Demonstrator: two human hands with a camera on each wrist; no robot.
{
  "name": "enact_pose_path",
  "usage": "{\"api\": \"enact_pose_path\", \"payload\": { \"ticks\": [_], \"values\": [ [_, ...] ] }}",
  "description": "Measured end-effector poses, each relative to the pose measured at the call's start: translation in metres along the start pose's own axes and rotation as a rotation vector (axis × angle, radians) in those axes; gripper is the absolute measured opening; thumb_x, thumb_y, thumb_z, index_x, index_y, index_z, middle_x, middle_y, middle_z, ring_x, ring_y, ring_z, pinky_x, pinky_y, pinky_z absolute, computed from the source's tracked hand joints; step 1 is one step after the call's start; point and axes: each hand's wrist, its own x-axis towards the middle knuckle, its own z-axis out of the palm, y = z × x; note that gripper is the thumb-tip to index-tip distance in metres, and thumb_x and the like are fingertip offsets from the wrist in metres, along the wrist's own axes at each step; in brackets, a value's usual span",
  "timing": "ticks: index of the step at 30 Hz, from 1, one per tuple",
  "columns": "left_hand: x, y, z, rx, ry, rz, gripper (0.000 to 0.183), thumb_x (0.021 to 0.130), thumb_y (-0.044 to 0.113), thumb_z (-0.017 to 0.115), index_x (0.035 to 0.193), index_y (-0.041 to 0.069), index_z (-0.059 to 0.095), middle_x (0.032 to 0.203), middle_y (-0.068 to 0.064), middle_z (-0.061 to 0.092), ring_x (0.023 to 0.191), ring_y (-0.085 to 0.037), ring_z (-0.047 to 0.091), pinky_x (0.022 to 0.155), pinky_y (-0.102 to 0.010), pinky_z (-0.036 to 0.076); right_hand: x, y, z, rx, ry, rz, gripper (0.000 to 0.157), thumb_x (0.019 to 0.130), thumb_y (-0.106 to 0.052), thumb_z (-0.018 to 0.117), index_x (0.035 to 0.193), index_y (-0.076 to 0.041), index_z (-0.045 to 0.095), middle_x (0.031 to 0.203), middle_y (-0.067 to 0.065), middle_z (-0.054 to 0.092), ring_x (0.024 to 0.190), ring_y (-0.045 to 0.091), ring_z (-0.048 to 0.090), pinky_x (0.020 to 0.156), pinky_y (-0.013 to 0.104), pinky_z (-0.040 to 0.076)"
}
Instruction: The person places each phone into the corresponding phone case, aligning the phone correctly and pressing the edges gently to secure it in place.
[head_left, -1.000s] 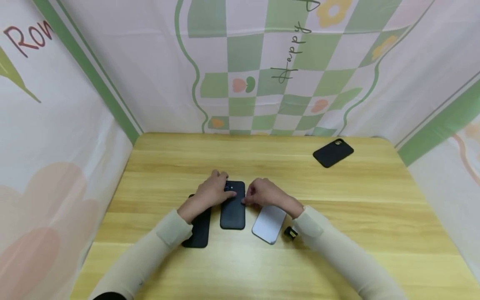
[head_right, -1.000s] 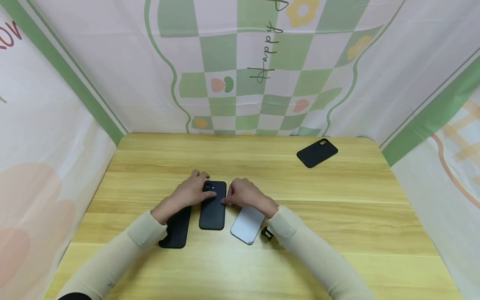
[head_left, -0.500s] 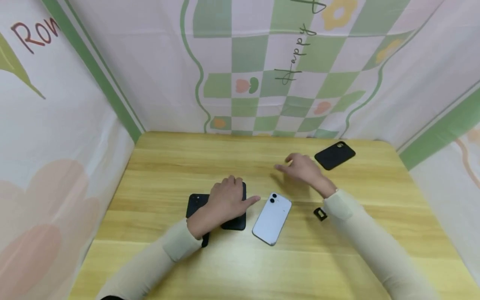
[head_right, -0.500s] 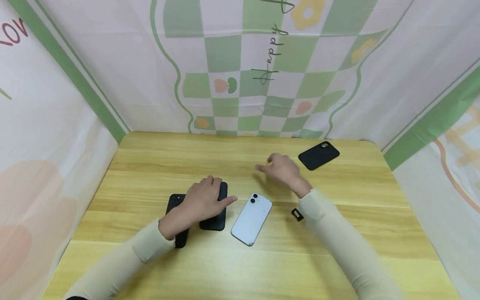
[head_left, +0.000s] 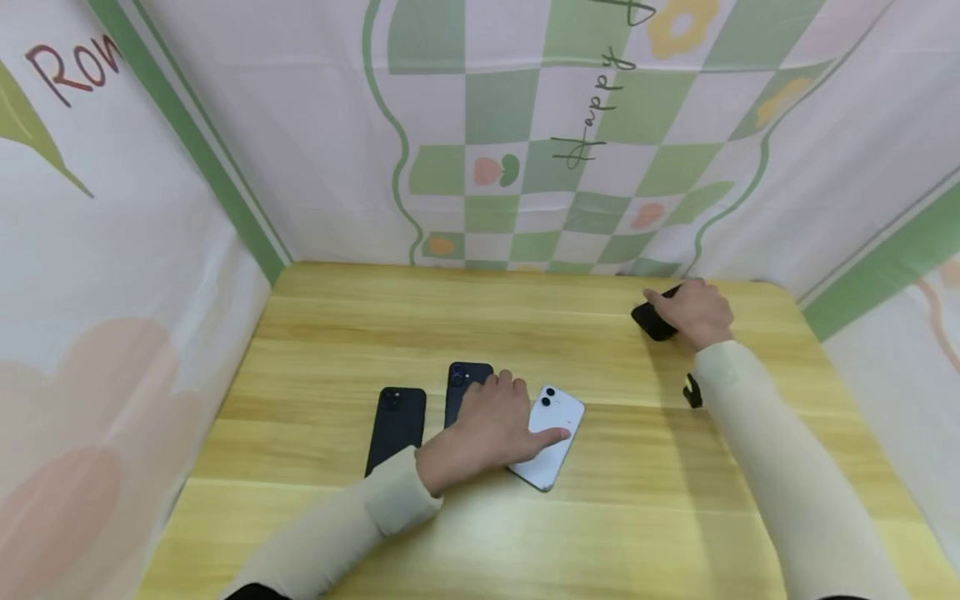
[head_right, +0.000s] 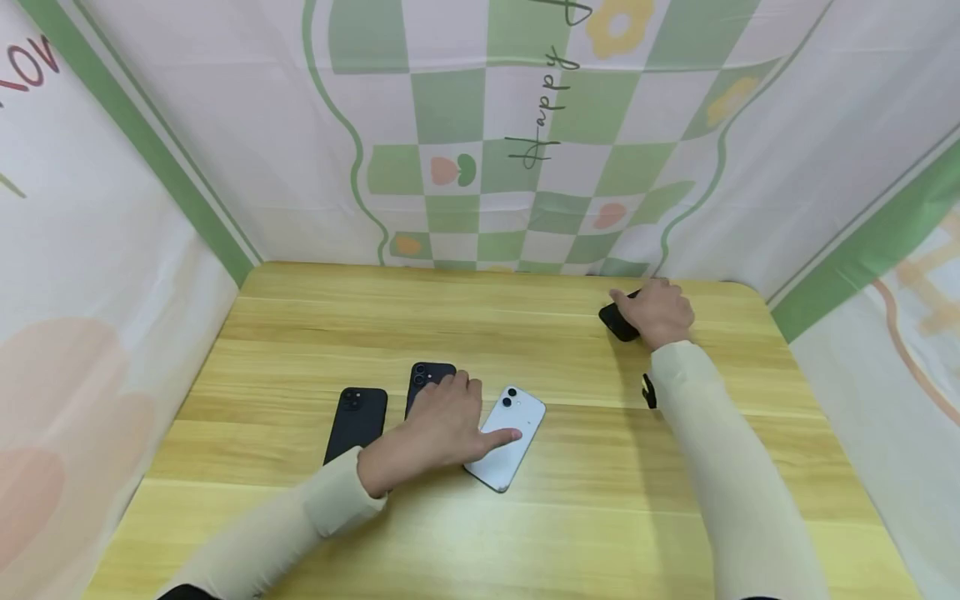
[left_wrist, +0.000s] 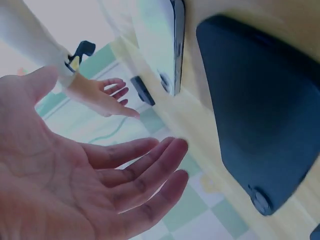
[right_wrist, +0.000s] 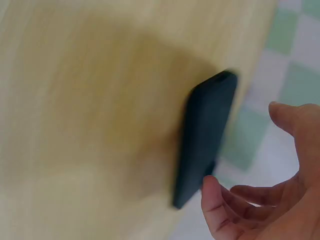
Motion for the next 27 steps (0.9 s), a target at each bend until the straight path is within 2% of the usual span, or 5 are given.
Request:
{"api": "enact_pose_path", "payload": {
  "ticks": [3, 6, 12, 21, 27],
  "values": [
    [0.002, 0.006, 0.006, 0.059, 0.02, 0.021, 0.093, 0.091, 0.088, 0.047, 0.122, 0.003, 0.07, 0.113, -0.011, 0.064, 0.102, -0.025, 0.062, 0.081, -0.039, 0.055, 0.004, 0.016, 0.004, 0.019, -0.046, 0.048, 0.114, 0.099, -0.079, 0.037, 0.14, 0.027, 0.043, 0.132, 0.054, 0.043, 0.118, 0.066, 0.049, 0.089, 0.068, 0.053],
    [0.005, 0.011, 0.014, 0.091, 0.035, 0.014, 0.095, 0.09, 0.089, 0.047, 0.123, 0.002, 0.07, 0.115, -0.011, 0.063, 0.105, -0.024, 0.061, 0.082, -0.037, 0.055, 0.007, 0.025, 0.01, 0.024, -0.095, 0.099, 0.12, 0.099, -0.08, 0.032, 0.146, 0.031, 0.03, 0.142, 0.058, 0.031, 0.129, 0.068, 0.037, 0.104, 0.072, 0.045],
    [0.009, 0.02, 0.025, 0.141, -0.009, -0.041, 0.101, 0.088, 0.092, 0.046, 0.124, 0.001, 0.071, 0.118, -0.012, 0.062, 0.109, -0.023, 0.058, 0.082, -0.032, 0.053, 0.012, 0.027, 0.019, 0.019, -0.122, 0.18, 0.132, 0.094, -0.087, 0.028, 0.149, 0.032, 0.015, 0.143, 0.06, 0.023, 0.126, 0.067, 0.041, 0.102, 0.071, 0.046],
    [0.017, 0.032, 0.04, 0.186, -0.053, -0.037, 0.093, 0.087, 0.091, 0.05, 0.112, 0.005, 0.076, 0.122, -0.009, 0.058, 0.109, -0.021, 0.053, 0.087, -0.034, 0.051, 0.012, 0.021, 0.023, 0.073, -0.141, 0.269, 0.14, 0.09, -0.09, 0.032, 0.15, 0.032, -0.002, 0.148, 0.056, 0.02, 0.133, 0.067, 0.036, 0.11, 0.068, 0.044],
    [0.016, 0.038, 0.045, 0.232, -0.054, -0.019, 0.085, 0.084, 0.087, 0.062, 0.111, 0.009, 0.078, 0.131, -0.01, 0.054, 0.114, -0.022, 0.052, 0.091, -0.033, 0.055, 0.013, 0.016, 0.017, 0.129, -0.196, 0.2, 0.124, 0.097, -0.073, 0.044, 0.152, 0.029, -0.002, 0.149, 0.058, 0.013, 0.135, 0.07, 0.03, 0.111, 0.073, 0.039]
  ]
}}
